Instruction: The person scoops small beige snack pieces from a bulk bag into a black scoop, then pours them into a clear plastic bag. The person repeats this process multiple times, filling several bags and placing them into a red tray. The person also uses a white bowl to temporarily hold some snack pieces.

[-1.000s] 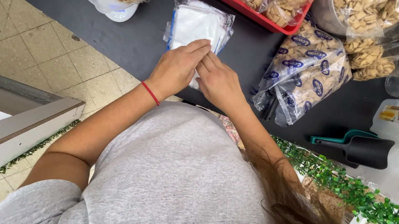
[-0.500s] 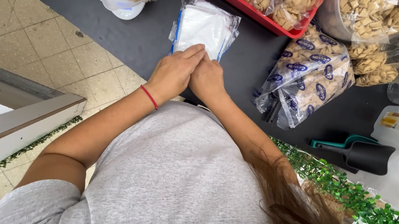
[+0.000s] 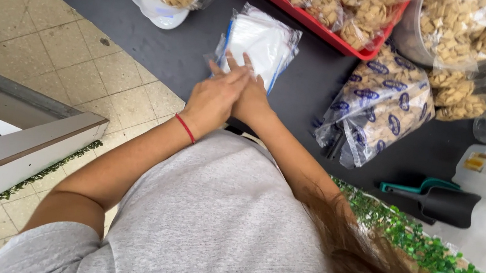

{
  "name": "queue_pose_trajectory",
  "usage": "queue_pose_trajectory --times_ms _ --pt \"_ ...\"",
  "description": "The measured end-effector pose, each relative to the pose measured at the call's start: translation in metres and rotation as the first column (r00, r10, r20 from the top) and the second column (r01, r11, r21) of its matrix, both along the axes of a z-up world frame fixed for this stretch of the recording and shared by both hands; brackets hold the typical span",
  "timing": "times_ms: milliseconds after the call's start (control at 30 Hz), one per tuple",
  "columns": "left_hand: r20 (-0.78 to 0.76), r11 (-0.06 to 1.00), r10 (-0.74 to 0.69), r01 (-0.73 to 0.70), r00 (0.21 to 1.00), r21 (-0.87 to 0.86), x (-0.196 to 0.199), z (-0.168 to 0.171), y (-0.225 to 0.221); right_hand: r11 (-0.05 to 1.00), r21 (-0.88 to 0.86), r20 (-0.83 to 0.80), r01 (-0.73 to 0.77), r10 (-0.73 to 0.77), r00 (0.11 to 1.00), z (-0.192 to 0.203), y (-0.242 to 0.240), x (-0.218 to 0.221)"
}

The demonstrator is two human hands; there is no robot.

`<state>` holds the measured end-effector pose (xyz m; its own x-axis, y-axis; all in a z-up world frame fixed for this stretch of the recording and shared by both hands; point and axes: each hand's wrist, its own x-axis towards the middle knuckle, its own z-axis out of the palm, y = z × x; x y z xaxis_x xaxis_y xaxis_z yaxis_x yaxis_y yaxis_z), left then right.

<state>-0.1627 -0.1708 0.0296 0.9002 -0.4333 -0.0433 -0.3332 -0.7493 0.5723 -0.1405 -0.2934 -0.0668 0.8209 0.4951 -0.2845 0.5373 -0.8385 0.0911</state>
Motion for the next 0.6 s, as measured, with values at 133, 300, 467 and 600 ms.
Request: queue_pose_trajectory --times_ms 133,300,467,600 --pt "-0.072 0.977 0.210 -0.206 0.975 0.052 0.006 -0.050 0.035 0.816 0.574 -0.411 0.070 0.213 0.887 0.052 -0.021 0.034" --pt "-0.105 0.916 0.357 -0.370 0.928 -0.157 0.004 -0.056 0.064 0.486 0.750 -0.481 0.448 -0.064 0.874 0.038 0.001 0.106" --pt "-0.116 0.873 0.268 -0.292 0.956 -0.390 0.001 -0.053 0.074 0.345 0.428 -0.822 0.835 -0.235 0.518 0.038 0.063 0.164" --pt "-0.263 0.883 0.305 -0.375 0.915 -0.281 0.000 -0.073 0.085 0.536 0.390 -0.738 0.748 -0.304 0.603 0.044 0.086 0.180"
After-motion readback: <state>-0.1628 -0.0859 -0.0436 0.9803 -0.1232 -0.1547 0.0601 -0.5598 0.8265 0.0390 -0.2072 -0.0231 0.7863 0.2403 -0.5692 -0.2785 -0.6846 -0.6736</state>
